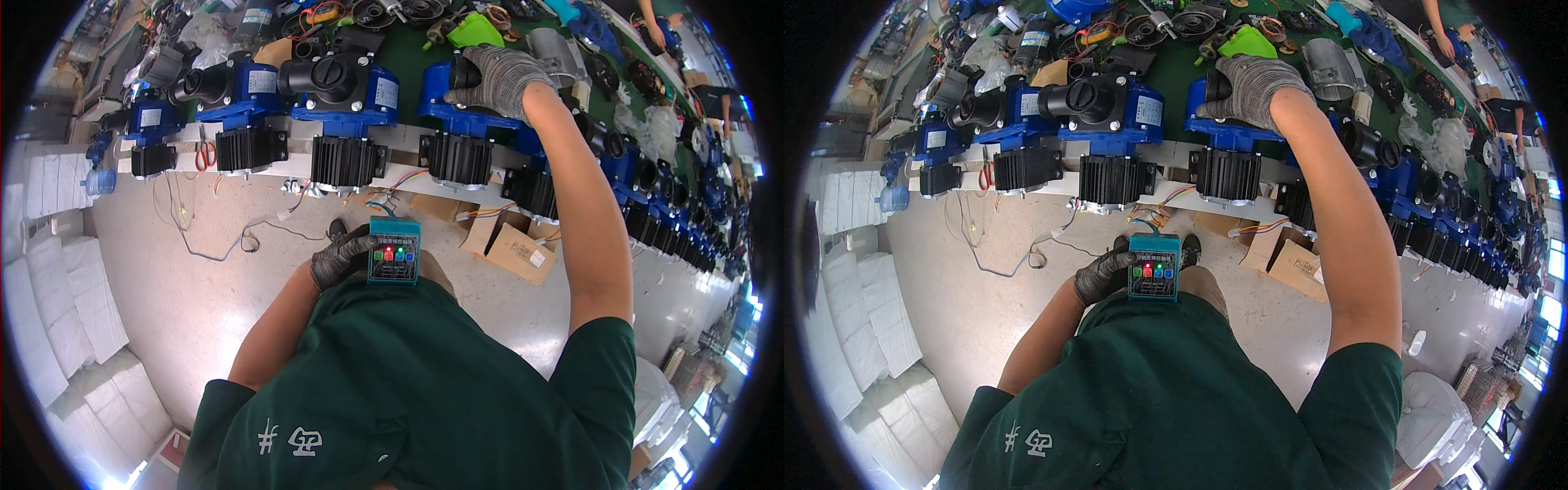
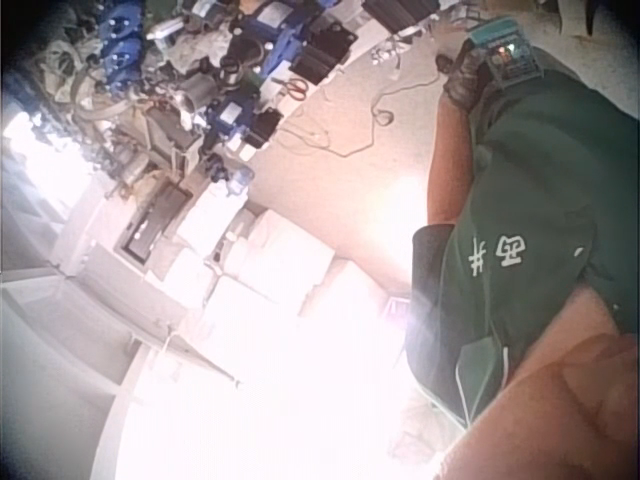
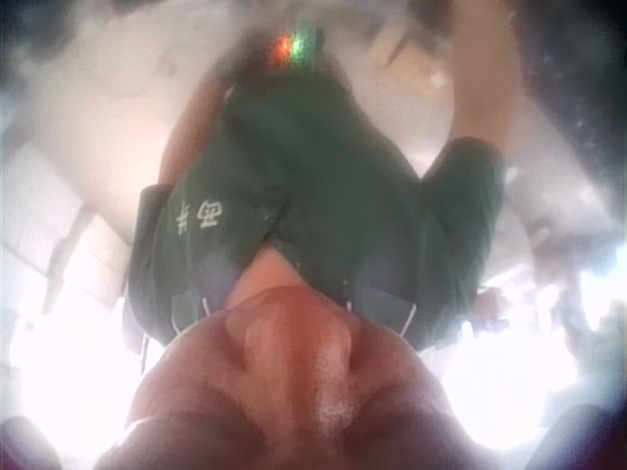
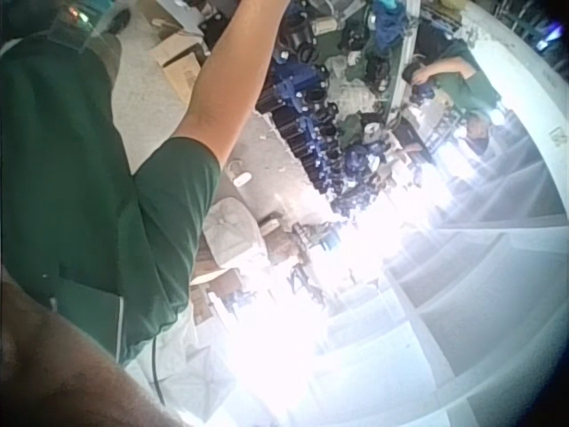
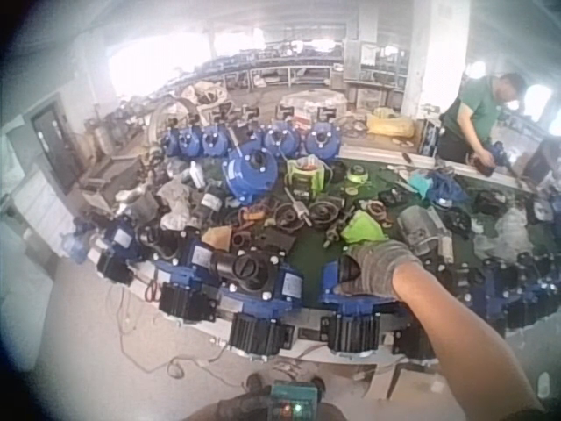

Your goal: Connecting an electronic controller to a series of water pumps on an assembly line for testing or configuration.

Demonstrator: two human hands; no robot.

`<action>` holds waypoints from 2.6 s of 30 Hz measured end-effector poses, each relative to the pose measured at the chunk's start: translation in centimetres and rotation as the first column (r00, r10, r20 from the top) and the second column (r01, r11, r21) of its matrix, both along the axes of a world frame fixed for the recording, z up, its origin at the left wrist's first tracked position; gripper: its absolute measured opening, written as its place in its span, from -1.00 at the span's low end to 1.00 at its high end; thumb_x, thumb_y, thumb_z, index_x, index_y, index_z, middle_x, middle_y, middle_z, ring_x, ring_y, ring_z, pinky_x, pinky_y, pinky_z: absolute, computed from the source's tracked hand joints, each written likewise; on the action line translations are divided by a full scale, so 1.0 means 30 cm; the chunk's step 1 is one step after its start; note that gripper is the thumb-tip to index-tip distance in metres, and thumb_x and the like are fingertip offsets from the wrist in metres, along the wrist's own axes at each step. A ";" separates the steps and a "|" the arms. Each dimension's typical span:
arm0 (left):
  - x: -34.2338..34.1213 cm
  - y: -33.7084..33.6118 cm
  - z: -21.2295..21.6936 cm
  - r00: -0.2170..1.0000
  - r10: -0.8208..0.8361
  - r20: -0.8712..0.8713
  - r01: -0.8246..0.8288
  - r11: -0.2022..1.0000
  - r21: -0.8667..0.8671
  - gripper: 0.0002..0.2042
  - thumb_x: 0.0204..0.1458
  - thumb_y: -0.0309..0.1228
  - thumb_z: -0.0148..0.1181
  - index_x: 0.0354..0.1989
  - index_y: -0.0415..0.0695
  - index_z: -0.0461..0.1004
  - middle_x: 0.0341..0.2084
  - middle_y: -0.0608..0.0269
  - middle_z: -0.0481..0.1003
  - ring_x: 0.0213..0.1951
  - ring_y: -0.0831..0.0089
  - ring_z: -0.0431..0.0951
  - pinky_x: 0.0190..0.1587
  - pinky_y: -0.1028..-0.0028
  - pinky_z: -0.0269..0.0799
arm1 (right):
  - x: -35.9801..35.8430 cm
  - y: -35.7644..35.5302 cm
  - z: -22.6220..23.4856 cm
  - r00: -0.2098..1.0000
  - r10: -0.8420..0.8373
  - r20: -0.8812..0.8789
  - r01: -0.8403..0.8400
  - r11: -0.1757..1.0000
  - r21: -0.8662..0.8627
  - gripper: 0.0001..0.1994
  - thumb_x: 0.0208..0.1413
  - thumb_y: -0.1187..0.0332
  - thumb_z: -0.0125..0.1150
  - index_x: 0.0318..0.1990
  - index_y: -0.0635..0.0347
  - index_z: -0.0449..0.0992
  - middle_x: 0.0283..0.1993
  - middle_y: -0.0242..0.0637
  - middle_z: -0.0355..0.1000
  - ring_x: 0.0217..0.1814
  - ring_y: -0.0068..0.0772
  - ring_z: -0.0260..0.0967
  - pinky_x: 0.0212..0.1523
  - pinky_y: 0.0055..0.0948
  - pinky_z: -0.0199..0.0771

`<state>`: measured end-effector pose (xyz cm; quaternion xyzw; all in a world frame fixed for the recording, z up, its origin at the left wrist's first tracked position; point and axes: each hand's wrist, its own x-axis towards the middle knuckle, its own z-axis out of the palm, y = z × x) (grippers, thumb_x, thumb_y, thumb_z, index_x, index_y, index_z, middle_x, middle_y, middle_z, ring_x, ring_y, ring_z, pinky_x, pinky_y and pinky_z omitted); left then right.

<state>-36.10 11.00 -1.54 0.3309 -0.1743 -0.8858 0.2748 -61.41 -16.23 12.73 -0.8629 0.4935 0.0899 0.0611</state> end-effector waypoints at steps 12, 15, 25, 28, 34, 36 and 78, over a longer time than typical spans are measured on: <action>0.004 -0.004 -0.011 1.000 -0.001 0.014 0.001 1.000 0.010 -0.24 0.09 0.00 0.21 0.40 -0.12 0.15 0.28 0.07 0.31 0.32 0.19 0.29 0.41 0.24 0.11 | 0.014 0.012 0.018 0.998 -0.005 -0.059 0.005 1.000 0.010 -0.33 -0.06 -0.29 0.30 -0.05 0.13 0.52 -0.03 -0.13 0.54 0.05 -0.06 0.49 0.08 -0.17 0.48; 0.002 -0.003 -0.034 1.000 -0.013 -0.006 0.013 0.999 0.047 -0.23 0.08 0.02 0.22 0.40 -0.12 0.15 0.28 0.07 0.31 0.32 0.18 0.29 0.41 0.23 0.11 | 0.016 0.015 0.019 0.998 0.000 -0.063 0.000 1.000 0.006 -0.31 -0.05 -0.30 0.27 0.00 0.12 0.52 -0.01 -0.12 0.54 0.06 -0.06 0.49 0.09 -0.17 0.48; 0.004 0.002 -0.031 1.000 0.014 0.002 -0.014 1.000 0.026 -0.24 0.10 0.00 0.22 0.40 -0.13 0.14 0.28 0.06 0.30 0.33 0.17 0.28 0.40 0.21 0.14 | 0.013 0.020 0.018 0.997 0.004 -0.076 -0.003 1.000 0.002 -0.16 -0.05 -0.36 0.23 0.17 0.20 0.46 0.00 -0.03 0.55 0.05 -0.03 0.51 0.12 -0.18 0.47; 0.007 0.008 -0.032 1.000 0.017 0.001 -0.017 1.000 0.020 -0.26 0.12 -0.01 0.20 0.40 -0.12 0.14 0.29 0.06 0.30 0.33 0.17 0.28 0.41 0.21 0.13 | 0.015 0.018 0.017 0.998 0.001 -0.057 -0.004 0.999 -0.051 -0.17 -0.05 -0.36 0.23 0.16 0.19 0.46 0.00 -0.04 0.55 0.03 -0.03 0.51 0.11 -0.18 0.47; 0.023 0.006 -0.022 1.000 0.009 -0.023 -0.008 1.000 0.019 -0.28 0.13 -0.02 0.18 0.40 -0.13 0.16 0.29 0.07 0.31 0.33 0.18 0.27 0.41 0.22 0.11 | 0.004 -0.041 -0.006 0.994 -0.062 -0.092 0.062 0.998 0.000 -0.15 -0.09 -0.39 0.23 0.21 0.08 0.44 0.09 -0.10 0.52 0.12 -0.05 0.48 0.18 -0.18 0.43; 0.021 0.015 -0.035 0.999 0.035 -0.024 -0.033 0.997 0.073 -0.29 0.13 -0.02 0.18 0.39 -0.14 0.17 0.28 0.07 0.32 0.33 0.20 0.28 0.41 0.25 0.10 | 0.002 -0.057 -0.010 0.995 -0.047 -0.084 0.049 0.999 0.019 -0.12 -0.09 -0.41 0.22 0.24 0.09 0.42 0.09 -0.08 0.52 0.13 -0.03 0.47 0.20 -0.15 0.42; -0.014 -0.025 -0.042 0.997 0.063 -0.049 -0.061 0.997 0.039 -0.27 0.05 -0.07 0.31 0.33 -0.19 0.25 0.23 0.06 0.37 0.29 0.19 0.33 0.39 0.25 0.16 | -0.006 -0.179 -0.038 1.000 0.001 0.003 -0.001 0.998 -0.068 -0.12 -0.19 -0.48 0.24 0.10 0.08 0.52 -0.04 -0.05 0.57 0.05 0.00 0.52 0.12 -0.17 0.48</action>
